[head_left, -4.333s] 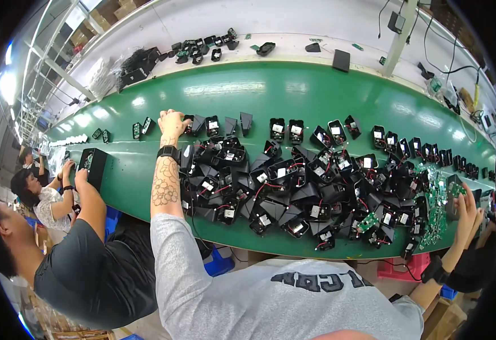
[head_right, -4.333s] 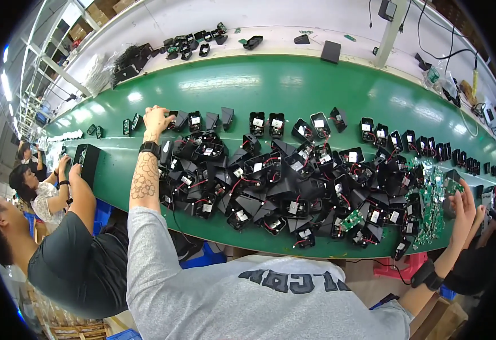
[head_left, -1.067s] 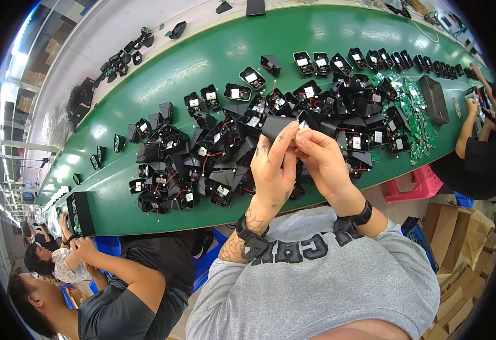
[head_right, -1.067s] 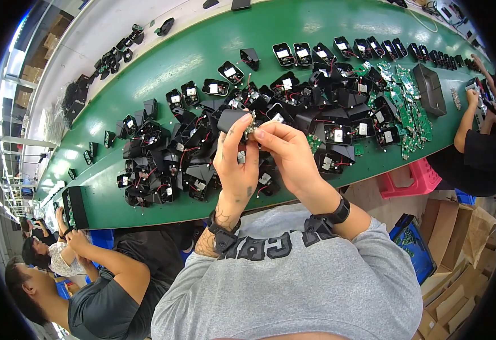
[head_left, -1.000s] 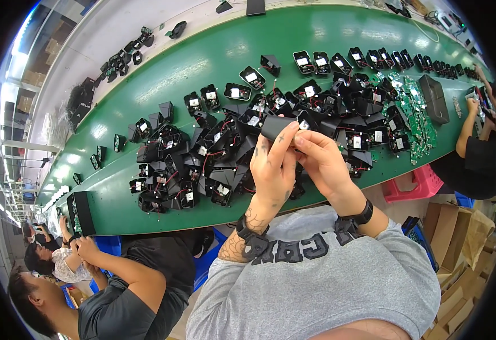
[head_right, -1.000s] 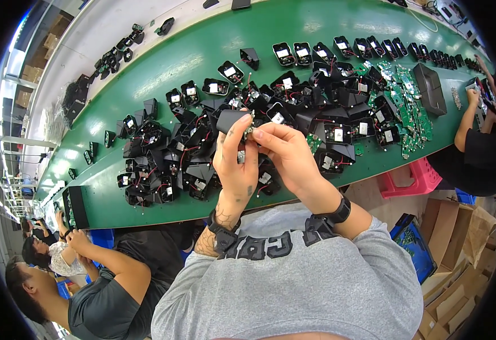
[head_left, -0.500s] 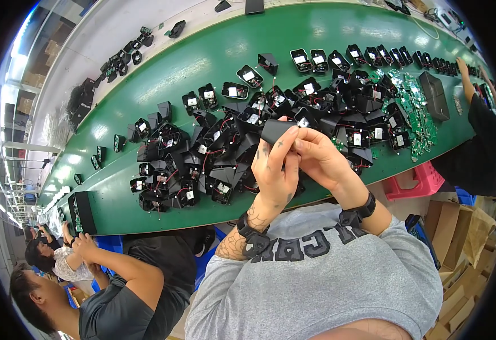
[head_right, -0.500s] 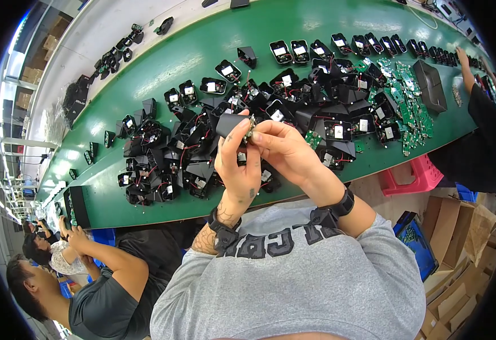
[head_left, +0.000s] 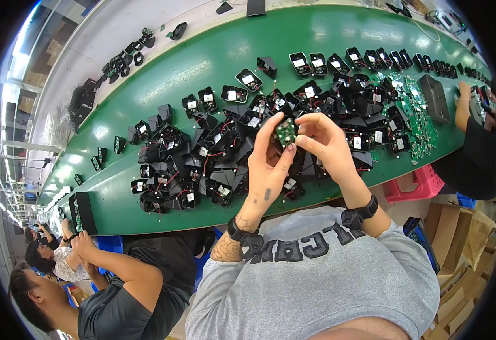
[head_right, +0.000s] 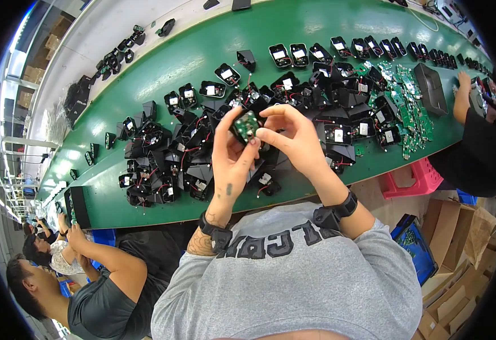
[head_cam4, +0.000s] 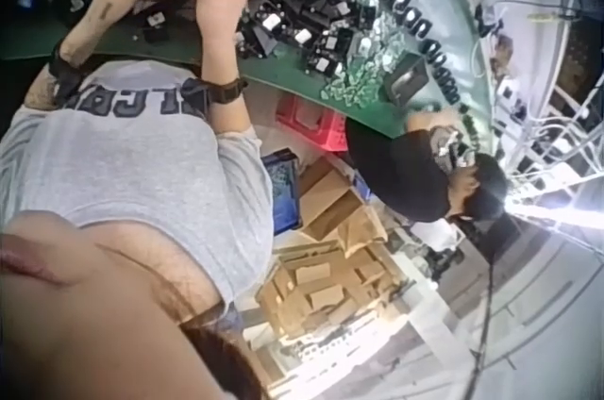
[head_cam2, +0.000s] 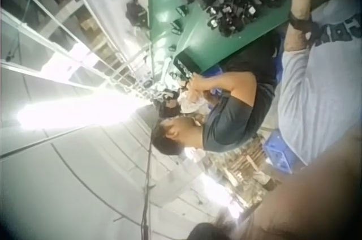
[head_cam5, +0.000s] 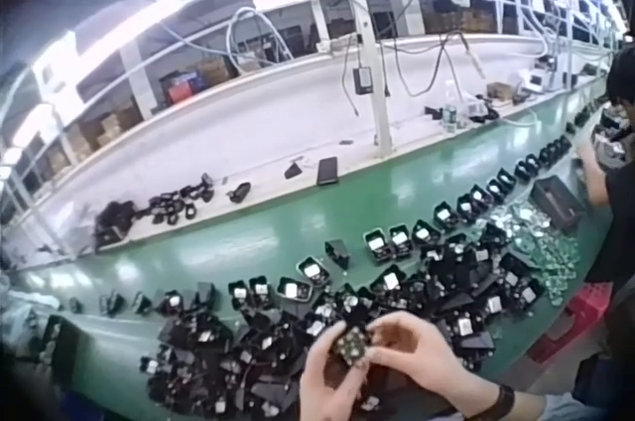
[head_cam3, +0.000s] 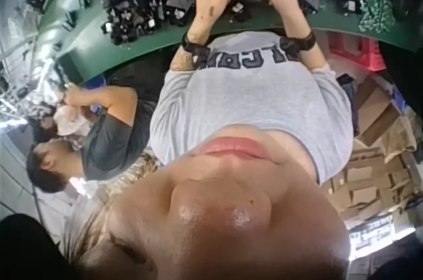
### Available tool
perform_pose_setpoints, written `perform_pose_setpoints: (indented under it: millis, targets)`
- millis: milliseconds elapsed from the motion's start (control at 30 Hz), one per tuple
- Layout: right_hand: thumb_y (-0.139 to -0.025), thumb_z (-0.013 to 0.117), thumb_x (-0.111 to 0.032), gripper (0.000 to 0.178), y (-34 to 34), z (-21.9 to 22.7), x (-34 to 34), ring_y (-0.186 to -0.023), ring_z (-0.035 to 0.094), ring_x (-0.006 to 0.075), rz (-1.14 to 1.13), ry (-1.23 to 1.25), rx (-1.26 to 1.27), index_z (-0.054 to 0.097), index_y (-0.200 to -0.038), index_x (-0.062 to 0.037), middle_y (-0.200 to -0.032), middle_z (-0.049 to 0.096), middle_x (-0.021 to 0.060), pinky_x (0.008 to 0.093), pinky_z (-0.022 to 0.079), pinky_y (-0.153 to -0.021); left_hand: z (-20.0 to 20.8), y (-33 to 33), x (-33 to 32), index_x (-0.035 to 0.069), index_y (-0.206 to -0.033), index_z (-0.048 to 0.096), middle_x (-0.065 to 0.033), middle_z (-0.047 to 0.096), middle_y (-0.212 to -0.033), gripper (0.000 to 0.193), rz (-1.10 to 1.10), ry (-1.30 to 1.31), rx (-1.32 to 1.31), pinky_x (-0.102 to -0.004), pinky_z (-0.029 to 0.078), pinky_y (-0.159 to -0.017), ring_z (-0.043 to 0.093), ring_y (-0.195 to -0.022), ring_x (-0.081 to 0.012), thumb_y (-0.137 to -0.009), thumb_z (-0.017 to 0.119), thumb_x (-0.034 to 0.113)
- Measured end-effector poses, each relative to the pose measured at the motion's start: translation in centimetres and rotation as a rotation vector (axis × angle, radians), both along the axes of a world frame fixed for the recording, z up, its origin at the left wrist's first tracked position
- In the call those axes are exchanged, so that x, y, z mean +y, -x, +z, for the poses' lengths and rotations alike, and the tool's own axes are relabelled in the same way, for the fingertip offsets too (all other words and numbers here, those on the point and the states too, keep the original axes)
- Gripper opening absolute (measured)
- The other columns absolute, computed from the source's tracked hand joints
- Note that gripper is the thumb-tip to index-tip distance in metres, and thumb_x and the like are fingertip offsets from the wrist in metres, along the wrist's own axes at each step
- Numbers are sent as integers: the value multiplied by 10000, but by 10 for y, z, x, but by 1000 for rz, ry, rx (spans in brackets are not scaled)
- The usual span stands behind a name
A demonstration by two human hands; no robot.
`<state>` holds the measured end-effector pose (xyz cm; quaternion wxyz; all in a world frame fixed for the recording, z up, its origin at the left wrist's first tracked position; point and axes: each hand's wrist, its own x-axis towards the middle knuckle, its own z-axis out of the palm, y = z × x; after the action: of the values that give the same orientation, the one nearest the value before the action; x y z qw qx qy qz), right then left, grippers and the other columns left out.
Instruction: The person picks up a black plastic housing and a green circuit board, fits the board into the housing by hand, and then places the assembled unit back onto the green workbench.
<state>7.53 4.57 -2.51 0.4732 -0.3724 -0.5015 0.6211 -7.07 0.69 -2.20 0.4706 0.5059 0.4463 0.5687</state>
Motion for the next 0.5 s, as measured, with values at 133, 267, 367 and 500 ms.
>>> perform_pose_setpoints:
  millis: [133,267,367,500]
  targets:
    - [-795,685,-35,193,1,-9,5,-771,577,66,-67,-119,-99,640,-982,-18,-878,624,2,209,464,-667,4,5,3,134,-1395,375,-8,590,-991,591,-73,132,9,-188,460,-534,523,-691,-39,-865,615,27]
    - [-805,653,35,139,-1,-9,5,-801,594,82,-68,-185,-192,617,-937,10,-888,618,20,221,473,-725,8,13,8,153,-1420,324,-35,582,-972,659,-133,268,-31,-201,467,-508,532,-672,-44,-850,621,9]
    - [-821,657,-15,121,-3,-9,5,-753,579,71,-48,-46,-13,615,-932,8,-862,617,15,203,461,-679,9,23,10,155,-1422,308,-59,577,-936,671,-268,281,-152,-207,471,-501,545,-653,-66,-846,613,-3]
    - [-833,676,-144,169,-21,-6,10,-646,522,42,178,245,179,621,-933,-20,-797,612,-11,166,400,-579,9,43,12,124,-1349,368,-58,567,-855,552,-362,308,-220,-212,453,-472,530,-617,-82,-848,550,-21]
